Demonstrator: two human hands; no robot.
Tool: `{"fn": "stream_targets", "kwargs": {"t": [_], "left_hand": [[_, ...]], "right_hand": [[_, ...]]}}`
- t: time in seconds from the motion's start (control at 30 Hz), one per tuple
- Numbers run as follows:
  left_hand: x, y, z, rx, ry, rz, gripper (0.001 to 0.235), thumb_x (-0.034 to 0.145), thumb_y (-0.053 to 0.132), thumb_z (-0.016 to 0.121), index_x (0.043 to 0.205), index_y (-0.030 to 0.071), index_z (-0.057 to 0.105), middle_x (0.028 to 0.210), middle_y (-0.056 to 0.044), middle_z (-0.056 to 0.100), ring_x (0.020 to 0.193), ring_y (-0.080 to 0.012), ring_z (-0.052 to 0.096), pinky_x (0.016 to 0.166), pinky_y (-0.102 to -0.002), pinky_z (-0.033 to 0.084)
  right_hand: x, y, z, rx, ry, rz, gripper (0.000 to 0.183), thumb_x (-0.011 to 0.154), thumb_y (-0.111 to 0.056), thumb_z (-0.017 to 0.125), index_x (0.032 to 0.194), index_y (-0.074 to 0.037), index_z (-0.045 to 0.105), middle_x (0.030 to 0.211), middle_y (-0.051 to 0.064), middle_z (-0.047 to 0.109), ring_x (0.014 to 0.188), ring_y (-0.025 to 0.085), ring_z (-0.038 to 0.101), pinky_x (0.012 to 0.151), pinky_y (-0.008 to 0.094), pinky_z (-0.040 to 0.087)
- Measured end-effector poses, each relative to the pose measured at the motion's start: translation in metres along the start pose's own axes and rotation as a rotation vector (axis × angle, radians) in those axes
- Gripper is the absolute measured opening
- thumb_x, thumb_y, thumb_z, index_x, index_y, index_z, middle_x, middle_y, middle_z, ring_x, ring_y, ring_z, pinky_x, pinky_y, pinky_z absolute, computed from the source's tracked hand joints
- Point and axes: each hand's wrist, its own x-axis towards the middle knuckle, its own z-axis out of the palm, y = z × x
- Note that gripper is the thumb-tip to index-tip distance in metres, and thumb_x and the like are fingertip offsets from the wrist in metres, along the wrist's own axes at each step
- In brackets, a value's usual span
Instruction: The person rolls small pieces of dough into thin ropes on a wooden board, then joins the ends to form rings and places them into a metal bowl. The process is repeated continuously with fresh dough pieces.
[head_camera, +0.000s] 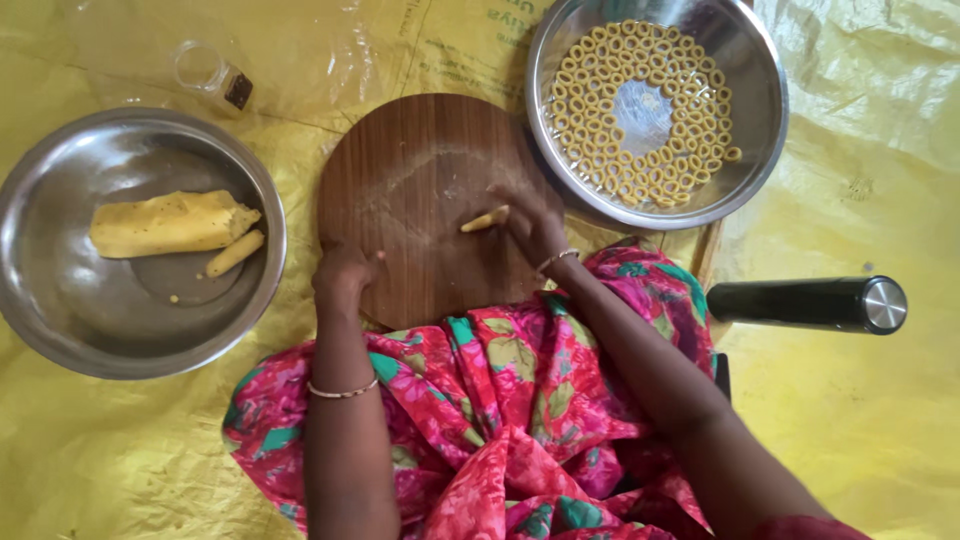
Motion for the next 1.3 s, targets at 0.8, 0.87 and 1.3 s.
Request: {"fn": "stream_targets", "kwargs": {"t": [0.8,0.87,1.3], "left_hand": [[0.004,0.022,-0.012,-0.378,0.269,0.117,0.065,0.095,0.032,0.067,0.140,-0.003,0.035,0.104,-0.034,0.070,0.102,-0.0517,0.068,0.092,-0.054,0.054],[0.001,0.027,-0.013,-0.413,0.333,0.193,0.061,0.095,0.033,0.067,0.137,-0.003,0.042,0.103,-0.030,0.072,0.103,-0.0500,0.068,0.092,-0.054,0.054],[-0.030,0.062,-0.041,-0.128,0.409,0.307,0.047,0.095,0.036,0.065,0.132,0.008,0.057,0.131,-0.024,0.056,0.116,-0.0447,0.057,0.087,-0.058,0.052]], "right_hand": [[0.016,0.031,-0.044,-0.934,0.059,-0.006,0.044,0.096,-0.024,0.064,0.136,-0.012,0.049,0.148,0.021,0.050,0.141,0.039,0.045,0.120,0.049,0.036],[0.002,0.012,0.010,-0.804,-0.069,-0.061,0.065,0.103,-0.032,0.056,0.154,0.003,0.038,0.163,0.022,0.038,0.155,0.036,0.031,0.128,0.051,0.025],[0.170,-0.011,0.054,-0.757,-0.003,0.179,0.088,0.103,-0.064,0.037,0.167,-0.006,0.019,0.175,0.011,0.002,0.161,0.031,-0.003,0.122,0.067,-0.010]]}}
